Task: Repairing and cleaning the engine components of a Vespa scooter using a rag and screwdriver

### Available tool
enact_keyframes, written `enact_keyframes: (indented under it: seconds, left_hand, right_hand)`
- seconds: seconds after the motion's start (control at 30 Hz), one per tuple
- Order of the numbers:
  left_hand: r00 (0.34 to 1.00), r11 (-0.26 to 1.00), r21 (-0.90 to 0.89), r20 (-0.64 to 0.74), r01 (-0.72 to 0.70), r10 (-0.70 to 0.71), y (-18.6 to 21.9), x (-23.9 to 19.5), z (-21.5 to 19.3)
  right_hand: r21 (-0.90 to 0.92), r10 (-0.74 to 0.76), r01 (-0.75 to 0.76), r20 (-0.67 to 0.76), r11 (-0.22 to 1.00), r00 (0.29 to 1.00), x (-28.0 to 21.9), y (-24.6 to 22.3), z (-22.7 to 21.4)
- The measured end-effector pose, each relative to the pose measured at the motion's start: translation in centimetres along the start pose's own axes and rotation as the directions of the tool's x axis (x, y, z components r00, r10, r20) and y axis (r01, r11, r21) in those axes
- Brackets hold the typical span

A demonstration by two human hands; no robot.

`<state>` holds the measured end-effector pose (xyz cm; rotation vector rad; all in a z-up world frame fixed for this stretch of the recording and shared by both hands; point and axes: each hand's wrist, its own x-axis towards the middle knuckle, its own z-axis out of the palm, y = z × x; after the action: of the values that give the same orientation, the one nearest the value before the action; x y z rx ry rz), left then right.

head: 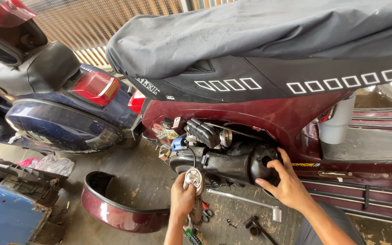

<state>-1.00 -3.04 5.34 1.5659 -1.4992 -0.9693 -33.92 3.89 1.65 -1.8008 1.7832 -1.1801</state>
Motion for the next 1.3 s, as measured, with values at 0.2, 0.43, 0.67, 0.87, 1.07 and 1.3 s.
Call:
enact_keyframes:
  seconds: [0.2, 0.43, 0.67, 0.87, 1.07, 1.3]
  left_hand:
    - [1.000, 0.999, 0.026, -0.012, 0.029, -0.029, -0.1, -0.1, 0.5]
    - [1.000, 1.000, 0.008, -0.026, -0.001, 0.001, 0.8, -0.5, 0.5]
    - [0.999, 1.000, 0.018, -0.044, -0.007, 0.007, -0.1, -0.1, 0.6]
    - [0.998, 0.999, 0.021, -0.051, -0.024, 0.025, -0.2, -0.1, 0.2]
    - [0.999, 1.000, 0.006, -0.041, -0.008, 0.008, -0.3, -0.1, 0.2]
    - [0.999, 0.999, -0.042, -0.028, 0.015, -0.016, -0.6, 0.1, 0.5]
  right_hand:
    - [0.009, -0.037, 0.037, -0.016, 0.999, 0.999, -0.4, -0.5, 0.0]
    - [0.048, -0.036, 0.035, 0.021, 0.998, 0.999, -0.3, 0.6, -0.5]
    - [-0.021, -0.006, 0.007, 0.027, 1.000, 1.000, 0.4, -0.2, -0.3]
    - [-0.038, 0.019, -0.017, 0.058, 0.999, 0.998, 0.9, -0.9, -0.9]
    - [-0.110, 0.105, -0.097, 0.068, 0.989, 0.992, 1.1, -1.3, -0.2]
    - [-0.117, 0.159, -0.143, 0.133, 0.983, 0.978, 1.9, -0.8, -0.1]
